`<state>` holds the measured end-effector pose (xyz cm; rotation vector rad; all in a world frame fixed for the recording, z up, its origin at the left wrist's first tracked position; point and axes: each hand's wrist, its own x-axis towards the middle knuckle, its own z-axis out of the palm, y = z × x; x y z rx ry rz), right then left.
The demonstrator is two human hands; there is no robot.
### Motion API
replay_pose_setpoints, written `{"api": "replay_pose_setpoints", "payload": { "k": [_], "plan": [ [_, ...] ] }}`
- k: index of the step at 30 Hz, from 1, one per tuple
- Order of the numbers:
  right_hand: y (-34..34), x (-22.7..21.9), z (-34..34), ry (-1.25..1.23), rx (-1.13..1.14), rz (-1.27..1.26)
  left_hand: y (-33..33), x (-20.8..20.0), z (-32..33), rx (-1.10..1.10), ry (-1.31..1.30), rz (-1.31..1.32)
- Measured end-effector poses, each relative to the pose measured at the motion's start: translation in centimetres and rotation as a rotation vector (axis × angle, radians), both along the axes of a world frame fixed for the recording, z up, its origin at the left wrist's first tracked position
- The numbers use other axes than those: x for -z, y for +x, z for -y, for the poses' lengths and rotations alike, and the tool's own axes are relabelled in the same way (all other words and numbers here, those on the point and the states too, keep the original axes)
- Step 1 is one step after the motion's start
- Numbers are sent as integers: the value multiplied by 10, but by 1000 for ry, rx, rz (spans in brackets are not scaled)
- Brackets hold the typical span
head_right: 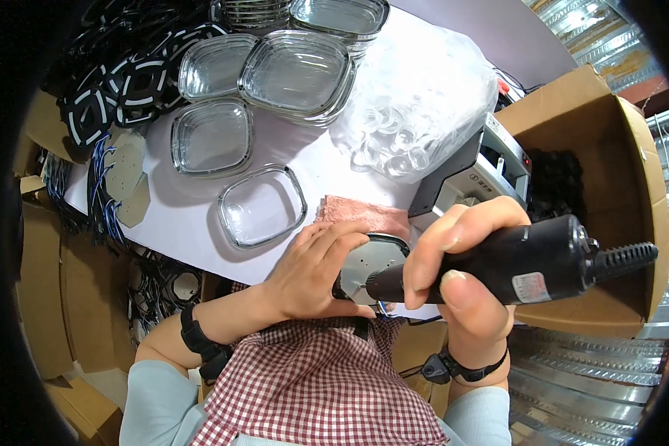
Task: Assembling electronic components into plastic housings using an electric screwdriver.
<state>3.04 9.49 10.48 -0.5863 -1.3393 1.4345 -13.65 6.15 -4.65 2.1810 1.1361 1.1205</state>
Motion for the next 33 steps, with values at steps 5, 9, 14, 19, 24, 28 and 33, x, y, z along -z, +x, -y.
{"api": "replay_pose_setpoints", "payload": {
  "k": [5, 9, 14, 19, 24, 28, 33],
  "plan": [
    [1, 5, 4, 60, -50, 82, -1, -1, 3, 10, 10, -21],
    [4, 6, 12, 58, -117, 38, -1, -1, 5, 21, 21, -48],
    [3, 13, 15, 243, -199, 35, 1, 2, 5, 16, -23, -12],
    [5, 16, 15, 263, -221, -1, 1, 0, 4, 12, -41, 1],
    [6, 11, 20, 206, -177, 31, 0, 2, 5, 15, -48, 8],
    [7, 8, 25, 137, -104, 53, -2, 5, 2, 53, -11, 21],
    [10, 6, 22, 76, -55, 42, -2, 3, 2, 87, -43, -8]
  ]
}}
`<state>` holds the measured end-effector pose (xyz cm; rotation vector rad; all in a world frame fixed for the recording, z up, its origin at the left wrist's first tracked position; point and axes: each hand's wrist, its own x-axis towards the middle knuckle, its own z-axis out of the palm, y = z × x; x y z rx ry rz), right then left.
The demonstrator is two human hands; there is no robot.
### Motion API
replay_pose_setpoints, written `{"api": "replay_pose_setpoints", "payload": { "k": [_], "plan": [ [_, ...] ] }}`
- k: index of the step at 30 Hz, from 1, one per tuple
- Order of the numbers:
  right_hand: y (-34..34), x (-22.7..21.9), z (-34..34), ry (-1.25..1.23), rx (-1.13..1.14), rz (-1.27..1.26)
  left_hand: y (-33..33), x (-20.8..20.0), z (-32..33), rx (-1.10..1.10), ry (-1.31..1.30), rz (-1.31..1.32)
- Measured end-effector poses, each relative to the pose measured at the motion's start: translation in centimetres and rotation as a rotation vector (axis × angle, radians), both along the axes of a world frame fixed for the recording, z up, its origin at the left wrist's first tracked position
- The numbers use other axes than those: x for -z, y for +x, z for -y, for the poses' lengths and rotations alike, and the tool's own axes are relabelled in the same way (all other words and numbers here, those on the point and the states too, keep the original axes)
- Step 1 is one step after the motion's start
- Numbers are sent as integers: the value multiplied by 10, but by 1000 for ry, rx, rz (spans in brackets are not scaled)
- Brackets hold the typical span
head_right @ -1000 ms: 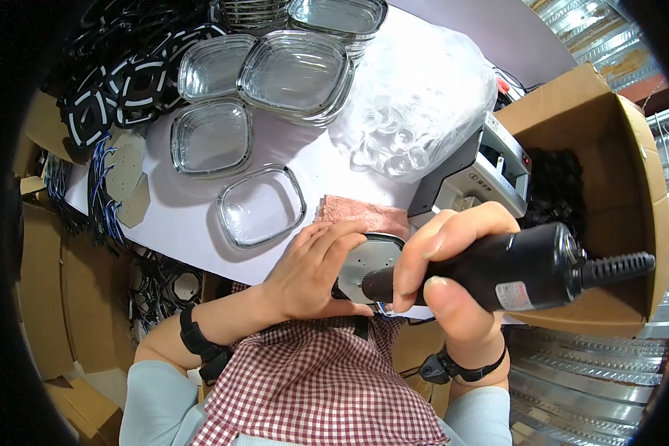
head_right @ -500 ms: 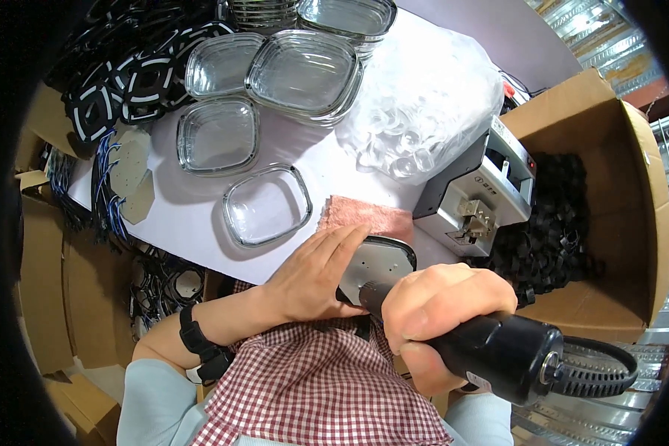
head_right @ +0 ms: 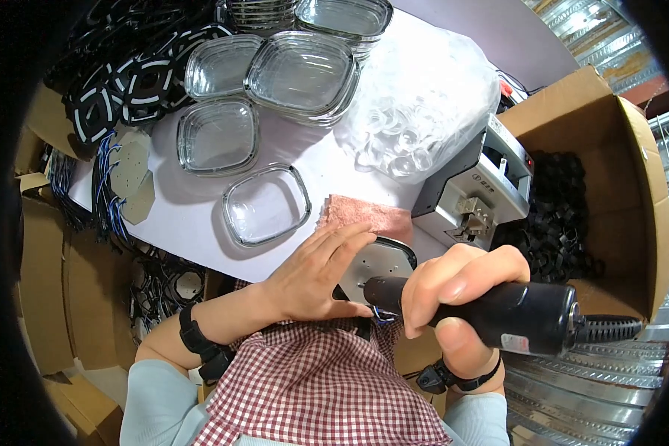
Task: Assembling electronic components into plastic housings using an electric screwdriver.
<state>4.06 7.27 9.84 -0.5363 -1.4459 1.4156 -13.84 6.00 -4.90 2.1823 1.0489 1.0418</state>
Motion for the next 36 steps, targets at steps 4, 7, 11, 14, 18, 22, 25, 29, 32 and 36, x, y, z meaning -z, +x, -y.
{"api": "replay_pose_setpoints", "payload": {
  "k": [4, 7, 11, 14, 18, 22, 25, 29, 32, 36],
  "plan": [
    [1, 3, -3, -9, 25, -53, 0, 2, 0, 1, 5, 7],
    [-4, 1, -4, -55, 18, 17, 0, 2, -1, -10, 20, -12],
    [-6, 4, -9, -27, -77, -1, 0, 2, -1, 1, 18, -20],
    [-7, 5, -7, -30, -90, -2, 0, 2, 0, -3, 21, -34],
    [-8, 2, -7, 61, -131, 102, 1, 0, 1, -18, 20, -27],
    [-7, 6, -5, 17, -125, 66, 1, 1, 2, -19, 12, -12],
    [-9, 7, -3, 103, -137, 36, 1, 1, 3, -18, -7, -15],
    [-9, 8, -6, 33, -71, 11, -8, 5, -3, 49, -29, 64],
    [-7, 12, -8, 37, 35, -43, -10, 4, -4, 90, -34, 67],
    [2, 17, -10, 61, 88, -85, -12, 1, 0, 29, 10, -83]
  ]
}}
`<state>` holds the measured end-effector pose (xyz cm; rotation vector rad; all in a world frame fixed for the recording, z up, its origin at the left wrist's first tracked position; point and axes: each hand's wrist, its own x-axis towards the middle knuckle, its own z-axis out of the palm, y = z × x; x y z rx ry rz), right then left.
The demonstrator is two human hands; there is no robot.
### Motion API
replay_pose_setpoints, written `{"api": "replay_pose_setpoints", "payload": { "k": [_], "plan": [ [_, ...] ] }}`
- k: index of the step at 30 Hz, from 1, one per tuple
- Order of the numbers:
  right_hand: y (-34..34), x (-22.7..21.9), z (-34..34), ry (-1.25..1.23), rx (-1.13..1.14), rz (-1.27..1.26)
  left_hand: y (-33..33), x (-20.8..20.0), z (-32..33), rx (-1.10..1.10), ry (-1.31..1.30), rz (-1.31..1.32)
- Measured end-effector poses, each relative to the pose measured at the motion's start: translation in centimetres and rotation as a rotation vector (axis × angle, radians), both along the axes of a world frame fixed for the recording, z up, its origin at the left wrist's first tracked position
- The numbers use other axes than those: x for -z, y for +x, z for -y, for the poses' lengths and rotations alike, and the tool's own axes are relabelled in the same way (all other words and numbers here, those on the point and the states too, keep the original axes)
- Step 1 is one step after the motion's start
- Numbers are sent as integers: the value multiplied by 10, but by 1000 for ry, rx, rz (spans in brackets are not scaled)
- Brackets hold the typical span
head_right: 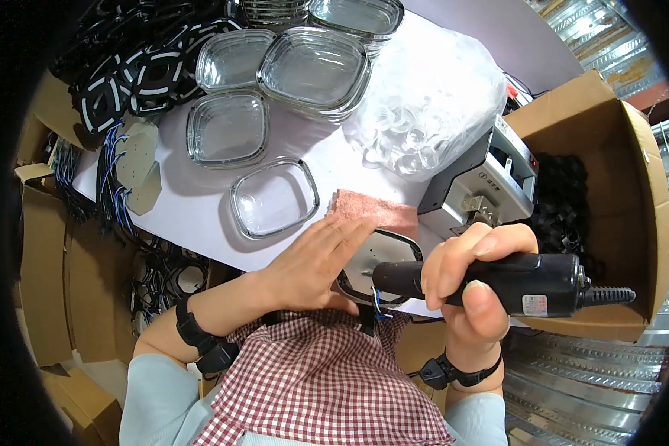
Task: Assembling electronic components into plastic housings using an electric screwdriver.
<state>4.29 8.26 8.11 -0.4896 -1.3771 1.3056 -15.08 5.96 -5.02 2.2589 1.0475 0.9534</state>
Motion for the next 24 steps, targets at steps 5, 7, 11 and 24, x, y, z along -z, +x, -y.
{"api": "replay_pose_setpoints", "payload": {
  "k": [5, 7, 11, 24],
  "plan": [
    [10, 5, -8, 42, 32, -18, 6, 2, -5, -39, 84, 20],
    [20, 8, -16, -4, 81, -120, 8, -1, -7, -50, 107, 33],
    [44, 15, -38, -110, 3, -313, 14, -13, -11, -89, 37, 82],
    [85, 36, -68, -404, -87, -637, 24, -39, -19, -120, -136, -113]
  ]
}}
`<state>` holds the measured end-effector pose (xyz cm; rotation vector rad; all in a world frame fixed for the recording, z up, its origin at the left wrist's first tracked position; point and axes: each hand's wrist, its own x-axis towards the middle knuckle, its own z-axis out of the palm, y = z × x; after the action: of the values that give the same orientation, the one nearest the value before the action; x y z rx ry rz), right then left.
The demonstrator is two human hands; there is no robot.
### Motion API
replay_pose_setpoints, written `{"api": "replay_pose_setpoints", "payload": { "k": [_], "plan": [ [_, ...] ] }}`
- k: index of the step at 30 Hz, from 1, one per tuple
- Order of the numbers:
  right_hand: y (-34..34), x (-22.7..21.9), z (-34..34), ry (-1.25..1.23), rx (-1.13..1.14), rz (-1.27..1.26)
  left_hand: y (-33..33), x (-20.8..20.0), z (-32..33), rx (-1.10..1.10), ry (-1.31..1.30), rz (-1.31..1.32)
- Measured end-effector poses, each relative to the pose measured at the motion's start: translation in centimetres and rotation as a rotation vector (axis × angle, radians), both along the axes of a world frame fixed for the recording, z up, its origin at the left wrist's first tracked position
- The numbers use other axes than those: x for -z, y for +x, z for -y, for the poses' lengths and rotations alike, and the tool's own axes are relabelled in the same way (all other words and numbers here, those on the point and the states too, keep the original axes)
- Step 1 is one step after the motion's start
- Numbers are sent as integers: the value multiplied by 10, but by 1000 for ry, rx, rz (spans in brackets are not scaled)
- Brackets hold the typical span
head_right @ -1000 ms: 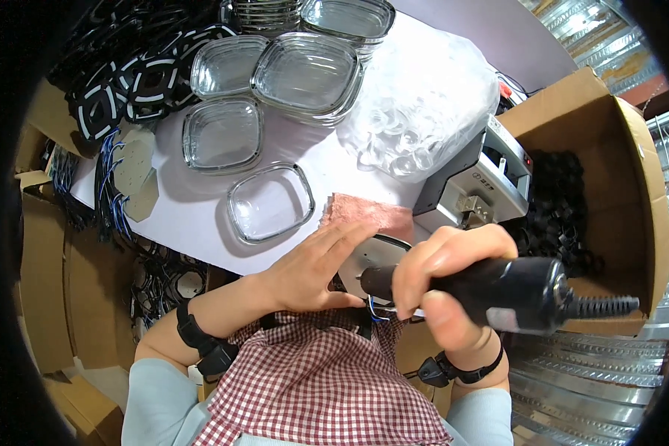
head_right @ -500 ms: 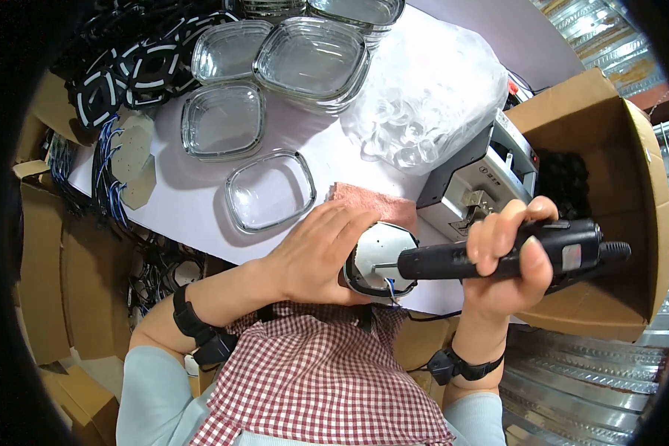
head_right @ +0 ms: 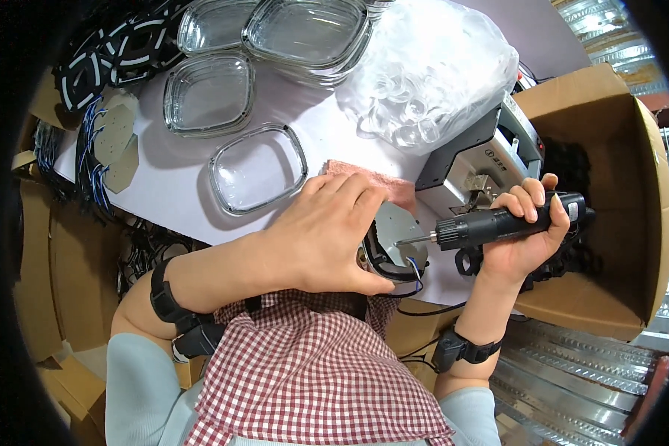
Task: Assembling electronic components into plastic housings using an electric screwdriver.
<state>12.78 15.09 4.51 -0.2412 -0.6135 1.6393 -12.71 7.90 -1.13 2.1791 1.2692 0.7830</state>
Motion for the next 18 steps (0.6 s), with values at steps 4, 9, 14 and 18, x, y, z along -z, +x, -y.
{"api": "replay_pose_setpoints", "payload": {
  "k": [4, 9, 14, 18],
  "plan": [
    [7, 4, -1, -31, -8, -44, 5, -6, 2, -25, -12, -27],
    [13, 11, 2, -69, -25, -86, 9, -5, 5, -35, -15, -19],
    [16, 20, 10, -92, 69, -97, 10, -1, 8, -52, 6, 12],
    [7, 26, 24, -55, 154, -19, 5, 13, 10, -27, 82, 48]
  ]
}}
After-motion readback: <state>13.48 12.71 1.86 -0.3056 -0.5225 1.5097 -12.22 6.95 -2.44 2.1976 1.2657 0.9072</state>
